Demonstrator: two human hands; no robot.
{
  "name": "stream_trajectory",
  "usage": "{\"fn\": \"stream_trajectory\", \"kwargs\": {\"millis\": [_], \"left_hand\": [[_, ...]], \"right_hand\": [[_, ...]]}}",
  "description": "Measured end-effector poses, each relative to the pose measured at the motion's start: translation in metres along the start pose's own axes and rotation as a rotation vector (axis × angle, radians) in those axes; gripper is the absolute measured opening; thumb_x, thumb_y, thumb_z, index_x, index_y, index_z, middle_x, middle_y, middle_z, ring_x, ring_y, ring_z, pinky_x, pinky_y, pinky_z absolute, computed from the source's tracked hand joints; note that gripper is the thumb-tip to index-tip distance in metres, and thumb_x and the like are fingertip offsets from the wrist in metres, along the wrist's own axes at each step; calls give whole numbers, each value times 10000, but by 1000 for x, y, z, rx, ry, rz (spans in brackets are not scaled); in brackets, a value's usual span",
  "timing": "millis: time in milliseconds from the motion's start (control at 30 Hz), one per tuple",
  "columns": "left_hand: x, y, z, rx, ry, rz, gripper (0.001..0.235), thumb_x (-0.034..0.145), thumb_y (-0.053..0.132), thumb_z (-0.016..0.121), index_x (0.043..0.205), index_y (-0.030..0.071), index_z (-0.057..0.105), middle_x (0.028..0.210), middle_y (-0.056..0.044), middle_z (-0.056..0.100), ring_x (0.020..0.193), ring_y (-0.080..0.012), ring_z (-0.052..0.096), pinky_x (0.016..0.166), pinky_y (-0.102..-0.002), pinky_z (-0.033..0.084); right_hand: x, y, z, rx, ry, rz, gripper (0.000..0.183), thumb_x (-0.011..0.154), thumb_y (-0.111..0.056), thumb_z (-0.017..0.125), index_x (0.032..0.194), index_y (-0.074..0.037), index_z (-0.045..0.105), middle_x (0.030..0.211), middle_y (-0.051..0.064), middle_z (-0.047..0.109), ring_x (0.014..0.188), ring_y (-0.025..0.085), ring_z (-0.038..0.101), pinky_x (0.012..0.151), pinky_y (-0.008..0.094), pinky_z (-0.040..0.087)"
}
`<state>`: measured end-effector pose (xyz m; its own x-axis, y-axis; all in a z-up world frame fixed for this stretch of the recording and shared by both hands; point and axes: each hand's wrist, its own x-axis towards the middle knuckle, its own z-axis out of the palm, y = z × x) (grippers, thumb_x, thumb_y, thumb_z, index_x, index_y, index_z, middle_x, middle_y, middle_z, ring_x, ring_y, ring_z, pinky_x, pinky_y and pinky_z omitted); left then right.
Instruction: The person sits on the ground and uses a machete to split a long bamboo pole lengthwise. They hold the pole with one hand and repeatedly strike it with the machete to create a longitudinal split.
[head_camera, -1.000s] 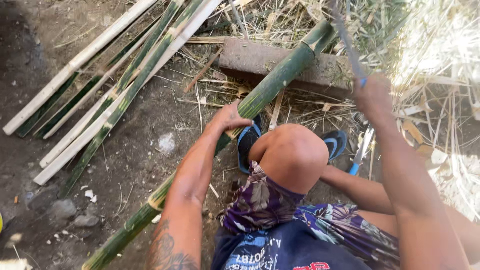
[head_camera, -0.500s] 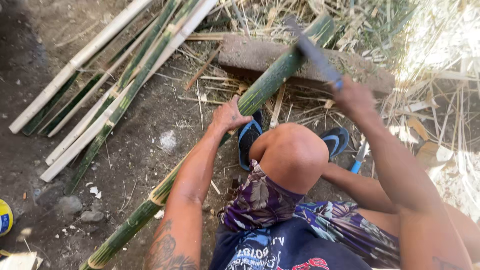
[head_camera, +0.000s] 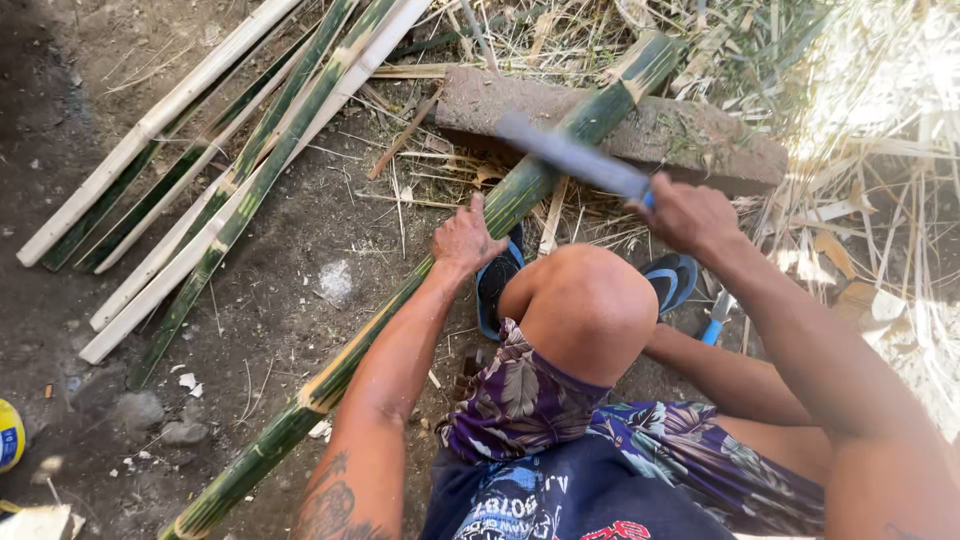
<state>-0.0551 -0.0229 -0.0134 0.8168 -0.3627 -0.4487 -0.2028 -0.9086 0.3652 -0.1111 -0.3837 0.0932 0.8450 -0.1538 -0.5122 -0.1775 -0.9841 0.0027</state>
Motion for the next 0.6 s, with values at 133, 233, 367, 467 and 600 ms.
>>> {"fn": "stream_trajectory", "kwargs": {"millis": [133,233,367,467,600], "left_hand": [[-1,-1,6,28,30,-12,998,773,561,809,1511,96,322,1218,-231,606,1049,-420,686,803,-553,588],[2,-8,5,39,143,99,1027,748,587,839,1472,79,317,1232,-225,585,1060,-407,664,824,-537,580],[14,-17,5,42,303,185,1004,734,547,847,1473,124,315,1216,-208,578,1049,-372,654,792,-522,577],[13,-22,10,66,333,111,1108,653,485,893,1477,67,282,1199,-235,578,1013,-402,651,800,-565,554],[17,-15,4,-29,138,34,946,734,445,881,1427,97,340,1174,-222,601,1013,-396,671,815,-536,572]], "right_hand": [[-3,13,-13,243,155,216,600,1118,-555,448,1141,4,665,1075,296,716,977,460,691,878,562,530],[14,55,-37,713,280,630,664,1132,-586,425,1183,41,637,1093,284,708,999,418,711,874,548,539],[18,62,-25,325,325,347,541,1109,-492,473,1150,26,621,1010,288,682,943,449,676,827,561,517],[1,9,16,282,190,329,525,1121,-502,419,1121,10,538,951,263,686,874,449,689,769,573,538],[-3,-46,30,246,162,88,561,1099,-569,412,1153,-21,523,893,252,713,820,458,713,744,571,549]]}}
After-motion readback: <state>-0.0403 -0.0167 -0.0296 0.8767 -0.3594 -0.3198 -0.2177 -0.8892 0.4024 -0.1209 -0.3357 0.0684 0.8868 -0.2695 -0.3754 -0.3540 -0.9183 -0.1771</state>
